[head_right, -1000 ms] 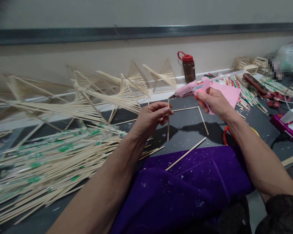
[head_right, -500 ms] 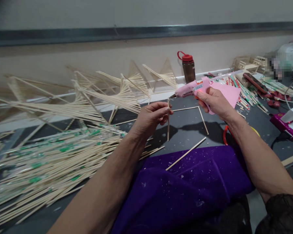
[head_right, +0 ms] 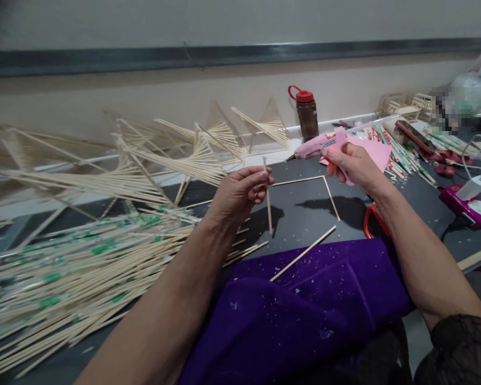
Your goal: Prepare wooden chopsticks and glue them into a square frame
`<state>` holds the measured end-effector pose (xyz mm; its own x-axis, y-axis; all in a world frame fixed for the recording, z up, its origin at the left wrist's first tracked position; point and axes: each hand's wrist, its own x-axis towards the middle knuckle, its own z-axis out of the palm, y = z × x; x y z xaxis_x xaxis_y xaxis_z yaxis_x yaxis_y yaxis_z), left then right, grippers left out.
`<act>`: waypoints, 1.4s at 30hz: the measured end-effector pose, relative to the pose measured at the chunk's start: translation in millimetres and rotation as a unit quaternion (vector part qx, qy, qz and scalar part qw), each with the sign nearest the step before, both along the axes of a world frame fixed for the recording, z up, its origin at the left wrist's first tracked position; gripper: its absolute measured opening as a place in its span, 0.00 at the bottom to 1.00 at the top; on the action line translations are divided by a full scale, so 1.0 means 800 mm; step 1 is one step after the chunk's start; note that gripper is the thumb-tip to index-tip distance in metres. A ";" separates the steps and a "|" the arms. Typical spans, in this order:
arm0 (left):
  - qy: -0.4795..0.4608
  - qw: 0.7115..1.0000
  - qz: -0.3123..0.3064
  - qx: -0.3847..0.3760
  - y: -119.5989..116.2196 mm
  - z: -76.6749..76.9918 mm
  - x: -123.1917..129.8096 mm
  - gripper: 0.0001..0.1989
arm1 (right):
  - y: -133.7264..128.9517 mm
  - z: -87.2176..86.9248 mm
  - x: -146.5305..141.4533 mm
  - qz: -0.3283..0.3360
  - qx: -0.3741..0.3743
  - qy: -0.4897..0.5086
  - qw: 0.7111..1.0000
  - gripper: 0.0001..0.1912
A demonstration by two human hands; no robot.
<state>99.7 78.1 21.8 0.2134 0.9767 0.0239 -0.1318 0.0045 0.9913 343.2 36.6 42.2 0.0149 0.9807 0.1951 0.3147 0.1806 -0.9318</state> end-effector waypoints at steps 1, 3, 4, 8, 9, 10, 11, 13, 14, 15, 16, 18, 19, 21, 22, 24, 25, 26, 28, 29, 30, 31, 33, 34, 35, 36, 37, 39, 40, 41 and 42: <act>-0.007 1.000 0.007 -0.008 0.001 0.001 -0.001 0.14 | 0.003 -0.001 0.006 -0.022 -0.002 -0.004 1.000 0.20; -0.014 1.000 0.017 -0.021 0.003 0.003 -0.002 0.14 | 0.011 -0.002 0.020 -0.080 0.003 0.007 0.997 0.20; -0.014 0.999 0.021 -0.025 0.003 0.004 -0.002 0.14 | 0.016 -0.004 0.028 -0.113 0.010 0.021 0.993 0.20; -0.005 0.999 0.017 -0.033 0.002 0.006 -0.002 0.13 | 0.033 -0.018 0.065 -0.228 0.016 0.063 0.972 0.17; -0.002 0.999 0.015 -0.038 0.001 0.006 -0.002 0.13 | 0.036 -0.024 0.074 -0.247 0.005 0.056 0.967 0.15; 0.000 0.999 0.016 -0.044 0.001 0.006 -0.002 0.12 | 0.038 -0.031 0.082 -0.264 -0.005 0.040 0.964 0.14; 0.002 0.998 0.019 -0.052 0.000 0.006 -0.002 0.11 | 0.040 -0.038 0.089 -0.278 -0.014 0.019 0.960 0.13; 0.013 0.997 0.027 -0.069 0.001 0.006 -0.005 0.10 | 0.043 -0.052 0.102 -0.302 -0.020 -0.036 0.952 0.12; 0.019 0.996 0.030 -0.078 0.002 0.006 -0.007 0.09 | 0.044 -0.058 0.107 -0.313 -0.023 -0.065 0.947 0.12; 0.025 0.995 0.034 -0.086 0.003 0.006 -0.010 0.08 | 0.045 -0.063 0.112 -0.326 -0.028 -0.097 0.940 0.12; 0.030 0.995 0.037 -0.092 0.005 0.006 -0.014 0.08 | 0.046 -0.067 0.115 -0.338 -0.038 -0.131 0.931 0.12; 0.034 0.993 0.047 -0.103 0.010 0.003 -0.022 0.07 | 0.048 -0.072 0.120 -0.358 -0.069 -0.209 0.907 0.15; 0.034 0.992 0.053 -0.110 0.012 0.001 -0.027 0.07 | 0.049 -0.072 0.122 -0.363 -0.087 -0.249 0.894 0.16; 0.033 0.989 0.061 -0.127 0.017 -0.004 -0.034 0.07 | 0.048 -0.069 0.122 -0.366 -0.123 -0.312 0.868 0.19; 0.035 0.988 0.063 -0.135 0.019 -0.008 -0.037 0.07 | 0.046 -0.066 0.121 -0.367 -0.144 -0.333 0.856 0.20; 0.050 0.986 0.070 -0.146 0.022 -0.017 -0.039 0.06 | 0.040 -0.057 0.117 -0.359 -0.179 -0.372 0.837 0.23; 0.064 0.984 0.077 -0.146 0.023 -0.021 -0.039 0.06 | 0.036 -0.051 0.113 -0.355 -0.188 -0.394 0.826 0.24; 0.080 0.983 0.084 -0.144 0.024 -0.026 -0.039 0.05 | 0.032 -0.045 0.109 -0.352 -0.189 -0.418 0.816 0.26; 0.116 0.979 0.095 -0.135 0.025 -0.035 -0.036 0.05 | 0.024 -0.031 0.097 -0.354 -0.154 -0.460 0.799 0.27; 0.132 0.978 0.099 -0.127 0.025 -0.039 -0.035 0.05 | 0.021 -0.023 0.088 -0.354 -0.126 -0.472 0.798 0.27; 0.148 0.977 0.100 -0.119 0.025 -0.042 -0.033 0.05 | 0.019 -0.016 0.077 -0.345 -0.093 -0.476 0.804 0.26; 0.163 0.975 0.101 -0.112 0.025 -0.045 -0.031 0.05 | 0.018 -0.010 0.063 -0.321 -0.067 -0.474 0.817 0.25; 0.191 0.971 0.105 -0.099 0.026 -0.050 -0.028 0.05 | 0.019 0.000 0.031 -0.241 -0.032 -0.469 0.849 0.22; 0.203 0.969 0.106 -0.094 0.026 -0.051 -0.026 0.04 | 0.021 0.003 0.013 -0.199 -0.019 -0.472 0.858 0.21; 0.214 0.967 0.107 -0.091 0.027 -0.052 -0.025 0.04 | 0.024 0.003 -0.005 -0.164 -0.009 -0.483 0.860 0.20; 0.223 0.965 0.107 -0.086 0.027 -0.053 -0.023 0.04 | 0.028 0.003 -0.024 -0.135 -0.006 -0.497 0.857 0.19; 0.232 0.963 0.108 -0.082 0.028 -0.054 -0.022 0.04 | 0.033 0.000 -0.041 -0.104 -0.006 -0.515 0.851 0.17; 0.248 0.960 0.110 -0.074 0.029 -0.055 -0.020 0.04 | 0.043 -0.011 -0.069 -0.035 -0.003 -0.546 0.837 0.15; 0.256 0.957 0.111 -0.072 0.030 -0.056 -0.019 0.04 | 0.049 -0.017 -0.079 -0.001 0.010 -0.553 0.833 0.15; 0.266 0.955 0.112 -0.070 0.031 -0.056 -0.018 0.04 | 0.055 -0.025 -0.087 0.021 0.026 -0.557 0.830 0.15; 0.275 0.952 0.111 -0.069 0.032 -0.057 -0.018 0.04 | 0.060 -0.032 -0.092 0.034 0.036 -0.560 0.827 0.15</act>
<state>85.5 103.9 -23.7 -0.0562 0.9849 -0.1635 0.3947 0.1723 0.9025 269.7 85.0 16.4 -0.2696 0.9571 0.1060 0.9599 0.2759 -0.0491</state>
